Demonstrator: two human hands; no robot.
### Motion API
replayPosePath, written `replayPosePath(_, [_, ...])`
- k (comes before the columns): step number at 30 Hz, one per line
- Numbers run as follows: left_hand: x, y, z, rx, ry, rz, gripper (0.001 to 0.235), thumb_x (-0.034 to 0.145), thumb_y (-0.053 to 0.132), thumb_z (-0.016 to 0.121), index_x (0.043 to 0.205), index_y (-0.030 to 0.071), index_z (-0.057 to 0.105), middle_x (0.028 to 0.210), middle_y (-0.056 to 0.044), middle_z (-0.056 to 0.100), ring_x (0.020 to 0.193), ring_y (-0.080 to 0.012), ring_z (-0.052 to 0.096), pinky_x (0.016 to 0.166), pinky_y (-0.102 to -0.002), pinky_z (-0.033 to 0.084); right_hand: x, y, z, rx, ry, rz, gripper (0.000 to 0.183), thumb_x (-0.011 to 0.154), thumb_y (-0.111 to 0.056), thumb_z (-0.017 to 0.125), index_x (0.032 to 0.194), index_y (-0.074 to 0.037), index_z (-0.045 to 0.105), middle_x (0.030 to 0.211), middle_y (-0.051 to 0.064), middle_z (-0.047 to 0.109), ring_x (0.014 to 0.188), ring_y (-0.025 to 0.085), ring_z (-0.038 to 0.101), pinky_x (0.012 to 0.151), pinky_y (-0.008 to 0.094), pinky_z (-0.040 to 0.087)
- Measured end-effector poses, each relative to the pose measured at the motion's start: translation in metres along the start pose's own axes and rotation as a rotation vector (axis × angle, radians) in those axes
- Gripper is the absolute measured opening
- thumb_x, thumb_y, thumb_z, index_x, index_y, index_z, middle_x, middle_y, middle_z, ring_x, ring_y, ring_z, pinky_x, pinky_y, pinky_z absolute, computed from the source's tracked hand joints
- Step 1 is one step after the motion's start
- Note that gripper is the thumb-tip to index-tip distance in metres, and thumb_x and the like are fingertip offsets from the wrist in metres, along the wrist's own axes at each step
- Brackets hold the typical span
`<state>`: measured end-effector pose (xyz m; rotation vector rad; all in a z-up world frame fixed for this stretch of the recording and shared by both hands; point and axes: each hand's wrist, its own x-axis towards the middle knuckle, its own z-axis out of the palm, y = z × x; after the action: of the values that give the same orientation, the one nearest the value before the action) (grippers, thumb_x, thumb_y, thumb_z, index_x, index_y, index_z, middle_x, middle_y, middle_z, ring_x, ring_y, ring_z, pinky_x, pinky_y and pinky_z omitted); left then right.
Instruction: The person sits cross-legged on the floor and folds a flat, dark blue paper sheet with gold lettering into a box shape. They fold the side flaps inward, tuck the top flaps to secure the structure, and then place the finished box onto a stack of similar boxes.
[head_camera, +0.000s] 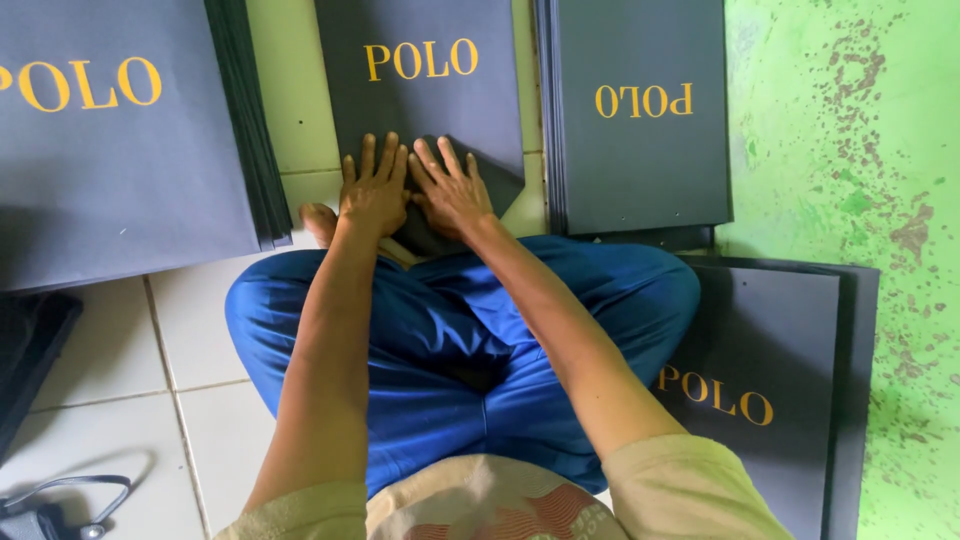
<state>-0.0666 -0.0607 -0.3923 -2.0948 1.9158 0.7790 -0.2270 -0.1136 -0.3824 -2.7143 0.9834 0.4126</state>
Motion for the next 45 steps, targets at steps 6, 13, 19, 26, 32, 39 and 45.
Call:
replayPosePath(6, [-0.007, 0.006, -0.013, -0.008, -0.023, -0.043, 0.073, 0.109, 0.037, 0.040, 0.169, 0.015, 0.007, 0.176, -0.002, -0.007, 0.160, -0.0338, -0.012, 0.129, -0.060, 0.002, 0.000, 0.005, -0.006, 0.040, 0.015, 0.104, 0.073, 0.112, -0.050, 0.041, 0.167, -0.009, 0.013, 0.175, 0.013, 0.003, 0.161, 0.036, 0.006, 0.128, 0.061, 0.022])
replayPosePath(13, [-0.008, 0.002, -0.009, -0.036, 0.001, -0.095, 0.086, 0.104, 0.053, 0.046, 0.169, 0.011, 0.008, 0.175, -0.012, -0.007, 0.161, -0.0326, -0.008, 0.131, -0.054, 0.008, -0.008, 0.041, 0.006, -0.029, 0.127, 0.264, 0.088, 0.108, -0.059, 0.049, 0.165, 0.000, 0.017, 0.172, 0.022, 0.008, 0.159, 0.041, 0.011, 0.126, 0.060, 0.028])
replayPosePath(19, [-0.018, -0.002, -0.007, -0.024, 0.019, -0.192, 0.115, 0.091, 0.077, 0.048, 0.168, 0.005, 0.001, 0.173, -0.018, -0.012, 0.160, -0.0362, -0.012, 0.132, -0.054, 0.014, -0.026, 0.078, 0.005, -0.004, 0.008, 0.357, 0.094, 0.106, -0.067, 0.037, 0.165, 0.000, 0.009, 0.173, 0.022, 0.001, 0.161, 0.039, 0.006, 0.127, 0.063, 0.019])
replayPosePath(26, [-0.028, 0.008, -0.018, 0.045, -0.040, -0.247, 0.130, 0.080, 0.087, 0.052, 0.168, 0.009, -0.002, 0.173, -0.017, -0.014, 0.160, -0.0349, -0.015, 0.130, -0.059, -0.002, -0.059, 0.072, -0.006, -0.234, -0.292, 0.267, 0.111, 0.094, -0.075, 0.045, 0.166, -0.003, 0.003, 0.173, 0.021, -0.005, 0.160, 0.041, 0.005, 0.128, 0.066, 0.012])
replayPosePath(32, [-0.027, 0.017, -0.006, 0.119, -0.066, -0.308, 0.123, 0.085, 0.084, 0.049, 0.168, 0.009, -0.002, 0.172, -0.019, -0.013, 0.159, -0.0372, -0.013, 0.128, -0.064, 0.003, -0.076, 0.060, 0.009, -0.246, -0.377, 0.230, 0.125, 0.084, -0.067, 0.069, 0.165, 0.001, 0.003, 0.170, 0.029, -0.007, 0.158, 0.047, 0.006, 0.124, 0.069, 0.017])
replayPosePath(39, [-0.038, 0.043, 0.016, 0.294, -0.250, -0.421, 0.154, 0.062, 0.097, 0.064, 0.166, 0.009, -0.009, 0.170, -0.023, -0.019, 0.156, -0.0446, -0.018, 0.123, -0.069, -0.011, -0.074, 0.057, 0.032, -0.236, -0.063, 0.291, 0.134, 0.079, -0.088, 0.054, 0.165, 0.004, 0.009, 0.170, 0.029, 0.005, 0.156, 0.049, 0.017, 0.122, 0.069, 0.022])
replayPosePath(45, [-0.042, 0.045, 0.011, 0.222, -0.241, -0.416, 0.151, 0.067, 0.089, 0.069, 0.166, 0.006, -0.009, 0.169, -0.027, -0.016, 0.156, -0.0476, -0.015, 0.124, -0.067, -0.007, -0.071, 0.043, 0.022, -0.187, -0.185, 0.396, 0.139, 0.074, -0.086, 0.063, 0.164, 0.004, 0.007, 0.169, 0.031, 0.000, 0.157, 0.049, 0.005, 0.123, 0.071, 0.010])
